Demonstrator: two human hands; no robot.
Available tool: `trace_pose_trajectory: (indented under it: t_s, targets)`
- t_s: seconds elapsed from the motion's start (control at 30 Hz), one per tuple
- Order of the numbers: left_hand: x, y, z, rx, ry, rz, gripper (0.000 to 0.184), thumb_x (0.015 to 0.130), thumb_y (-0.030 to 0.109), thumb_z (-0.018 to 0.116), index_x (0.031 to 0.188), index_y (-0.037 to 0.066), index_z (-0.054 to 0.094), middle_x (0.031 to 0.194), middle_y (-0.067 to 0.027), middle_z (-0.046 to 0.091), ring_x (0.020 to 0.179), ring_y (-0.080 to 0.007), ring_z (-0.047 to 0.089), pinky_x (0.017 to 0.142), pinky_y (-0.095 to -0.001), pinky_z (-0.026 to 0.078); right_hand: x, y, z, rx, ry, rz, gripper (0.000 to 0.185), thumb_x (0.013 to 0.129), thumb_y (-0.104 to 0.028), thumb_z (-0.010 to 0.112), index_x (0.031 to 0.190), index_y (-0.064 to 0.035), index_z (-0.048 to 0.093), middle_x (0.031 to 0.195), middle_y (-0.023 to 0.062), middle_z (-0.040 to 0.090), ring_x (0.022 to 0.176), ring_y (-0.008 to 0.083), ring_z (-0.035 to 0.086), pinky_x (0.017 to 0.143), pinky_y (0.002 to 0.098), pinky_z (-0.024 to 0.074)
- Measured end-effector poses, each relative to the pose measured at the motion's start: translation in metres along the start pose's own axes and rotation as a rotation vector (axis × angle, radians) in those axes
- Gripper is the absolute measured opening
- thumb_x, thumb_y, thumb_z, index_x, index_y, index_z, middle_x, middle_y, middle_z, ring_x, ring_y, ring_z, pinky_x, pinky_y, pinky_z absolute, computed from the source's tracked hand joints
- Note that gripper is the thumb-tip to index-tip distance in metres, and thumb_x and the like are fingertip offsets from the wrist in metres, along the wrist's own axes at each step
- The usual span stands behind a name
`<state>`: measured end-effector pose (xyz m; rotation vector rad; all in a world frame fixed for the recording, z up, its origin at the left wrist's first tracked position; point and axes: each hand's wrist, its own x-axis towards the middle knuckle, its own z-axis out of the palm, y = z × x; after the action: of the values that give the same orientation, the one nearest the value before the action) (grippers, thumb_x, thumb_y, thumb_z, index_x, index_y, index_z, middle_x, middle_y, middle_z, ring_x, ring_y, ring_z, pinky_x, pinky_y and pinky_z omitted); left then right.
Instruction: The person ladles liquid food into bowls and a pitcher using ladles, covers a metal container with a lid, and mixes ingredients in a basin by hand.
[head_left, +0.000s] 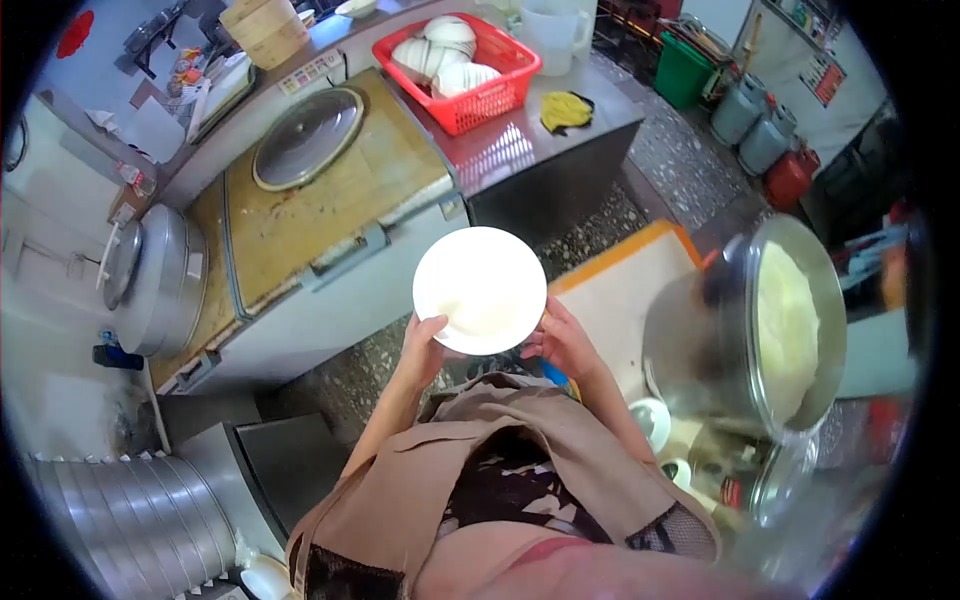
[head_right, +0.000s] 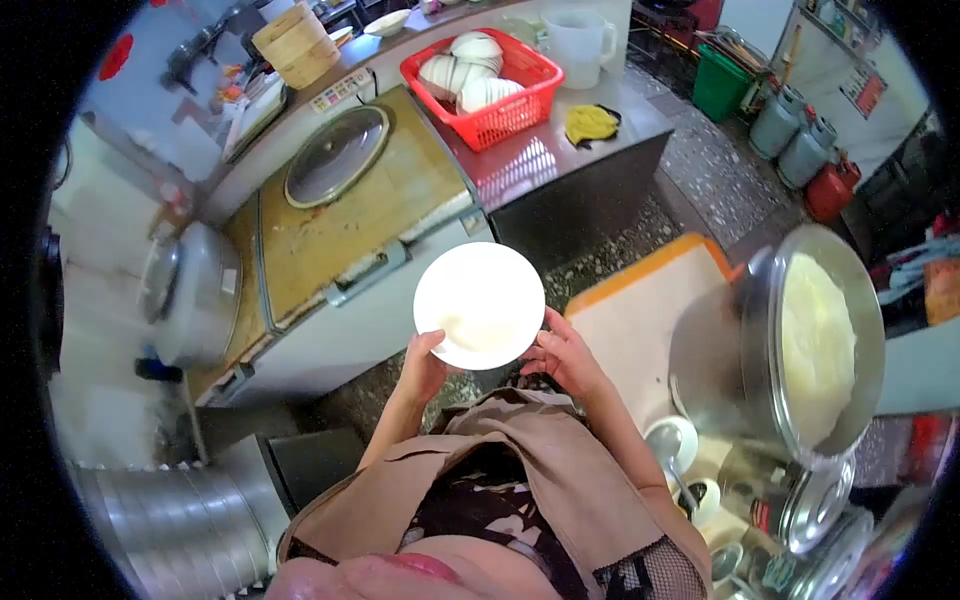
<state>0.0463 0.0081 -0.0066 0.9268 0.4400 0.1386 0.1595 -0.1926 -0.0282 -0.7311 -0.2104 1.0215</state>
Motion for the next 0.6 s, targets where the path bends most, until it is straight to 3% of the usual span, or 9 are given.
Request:
trace_pose_trajectory:
  t_s: [0.23, 0.6]
  targets:
    - [0.136, 0.064, 0.003, 0.019, -0.028, 0.023, 0.059, 0.077, 0.021, 0.055, 0.124, 0.001, 0.027, 0.108, -0.0155, 0.051, 0.083, -0.0212, 0.061, 0.052, -0.0286, 0.056, 0.131, -0.071, -0.005, -0.013, 0.079, -0.04, 0.05, 0.083, -0.017, 0.052, 0.127, -0.0052, 0.03, 0.103, 0.01, 0.055, 0.08, 0.0177, 0.062, 0.063, 0.0327, 0.0554]
    - [0.334, 0.139, -0.011, -0.032, -0.2, -0.014, 0.062, 0.076, 0.024, 0.057, 0.126, 0.002, 0.028, 0.103, -0.0123, 0.052, 0.079, -0.0174, 0.06, 0.049, -0.0258, 0.053, 0.294, -0.157, -0.015, -0.045, 0.219, -0.118, 0.058, 0.074, -0.013, 0.055, 0.126, -0.0026, 0.03, 0.113, 0.0145, 0.051, 0.093, 0.0255, 0.059, 0.075, 0.0387, 0.0533]
